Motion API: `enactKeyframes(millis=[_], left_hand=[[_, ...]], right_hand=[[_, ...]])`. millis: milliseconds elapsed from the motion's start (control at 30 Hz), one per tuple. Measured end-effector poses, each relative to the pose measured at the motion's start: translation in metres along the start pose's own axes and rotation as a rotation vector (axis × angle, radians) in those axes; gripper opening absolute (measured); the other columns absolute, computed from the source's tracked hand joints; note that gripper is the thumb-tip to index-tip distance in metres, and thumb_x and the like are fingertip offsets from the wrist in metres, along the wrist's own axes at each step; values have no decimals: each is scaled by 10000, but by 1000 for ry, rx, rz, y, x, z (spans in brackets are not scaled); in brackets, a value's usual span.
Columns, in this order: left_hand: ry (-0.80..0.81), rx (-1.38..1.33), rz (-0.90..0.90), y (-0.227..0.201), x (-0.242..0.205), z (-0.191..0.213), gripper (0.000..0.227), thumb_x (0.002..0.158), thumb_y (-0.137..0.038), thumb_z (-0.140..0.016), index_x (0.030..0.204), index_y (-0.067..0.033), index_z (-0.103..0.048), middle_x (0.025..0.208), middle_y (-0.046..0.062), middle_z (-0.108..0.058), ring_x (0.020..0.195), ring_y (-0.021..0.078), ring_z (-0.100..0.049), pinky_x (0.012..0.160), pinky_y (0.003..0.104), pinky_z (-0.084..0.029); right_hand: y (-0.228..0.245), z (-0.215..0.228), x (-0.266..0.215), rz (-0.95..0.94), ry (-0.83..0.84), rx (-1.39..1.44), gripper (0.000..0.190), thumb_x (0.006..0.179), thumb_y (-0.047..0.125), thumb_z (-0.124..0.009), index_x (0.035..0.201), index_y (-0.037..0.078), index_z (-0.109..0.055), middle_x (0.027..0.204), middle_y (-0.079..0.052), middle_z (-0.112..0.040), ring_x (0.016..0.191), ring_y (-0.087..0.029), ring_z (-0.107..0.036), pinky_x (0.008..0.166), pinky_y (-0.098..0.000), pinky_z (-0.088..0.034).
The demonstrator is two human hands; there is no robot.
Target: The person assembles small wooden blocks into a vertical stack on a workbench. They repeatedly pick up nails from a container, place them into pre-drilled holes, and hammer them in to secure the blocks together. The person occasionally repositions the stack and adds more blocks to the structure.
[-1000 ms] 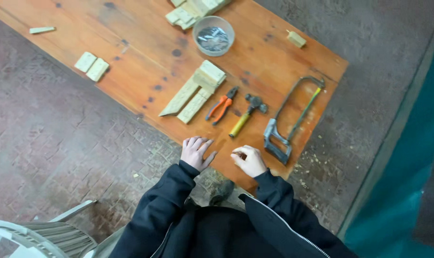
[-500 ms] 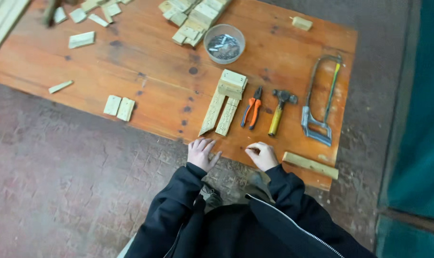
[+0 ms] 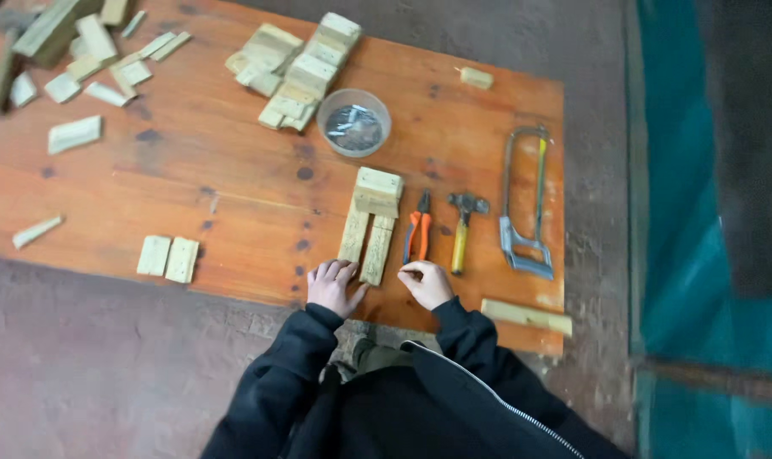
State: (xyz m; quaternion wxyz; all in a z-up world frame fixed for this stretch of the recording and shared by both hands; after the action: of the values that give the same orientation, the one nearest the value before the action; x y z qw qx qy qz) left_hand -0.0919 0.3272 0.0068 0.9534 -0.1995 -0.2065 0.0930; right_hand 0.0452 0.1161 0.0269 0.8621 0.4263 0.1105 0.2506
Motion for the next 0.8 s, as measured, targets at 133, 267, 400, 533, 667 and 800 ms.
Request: enactKeyframes(millis=[133,267,400,533,667,800], left_hand=[[-93,35,109,21,10,7,511,771,-604,-745,1137,-247,-731,1087,-43,-679,1161,186,-584,960,433,-418],[-148,84,254,52,7,26,508,855,-621,-678,1133,-199,-729,1078,1,-681,1145,223,-589,951,468,-437],[-256,259,435,95,-27,44,429,863,-556,-685,1136,-228,-723,1082,-16,-671,1156,216,-579,954,464,-414],[-267,300,654,138,-79,71,466,822,-534,-697,1183,-240,-711,1108,-27,-663,1169,209,-565,969,471,-411],[-273,302,880,176,-115,93,481,802,-516,-730,1208,-259,-704,1124,-44,-659,1171,194,-565,968,465,-431],[-212,200,1016,214,-127,101,520,830,-521,-709,1283,-271,-656,1192,-40,-639,1156,193,-587,970,452,-461]], right_hand=[[22,-42,46,45,119,71,110,816,219,-814,891,139,-822,807,-105,-771,804,-282,-753,724,-340,-604],[54,-101,80,182,327,50,120,842,257,-809,923,171,-833,825,-64,-791,829,-249,-761,724,-338,-602],[94,-151,102,380,526,24,76,850,181,-789,915,160,-821,792,-75,-764,761,-260,-744,681,-331,-598],[131,-198,119,580,687,-44,62,828,196,-809,885,172,-810,748,-66,-742,719,-270,-734,637,-347,-588],[161,-261,144,697,811,-111,75,816,181,-798,886,154,-795,725,-78,-720,679,-275,-714,620,-375,-566],[183,-325,161,674,864,-110,99,804,153,-805,902,155,-793,710,-60,-696,627,-234,-693,605,-339,-552]])
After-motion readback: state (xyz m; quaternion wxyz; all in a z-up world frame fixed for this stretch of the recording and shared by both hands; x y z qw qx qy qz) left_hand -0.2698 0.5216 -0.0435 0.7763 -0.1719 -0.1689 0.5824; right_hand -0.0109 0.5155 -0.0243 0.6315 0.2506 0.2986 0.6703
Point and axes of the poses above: each hand's wrist, its own x-axis towards the middle knuckle, its own z-axis out of the back of the hand, y = z × x, the point moved 3 cm from there along x, towards the middle knuckle
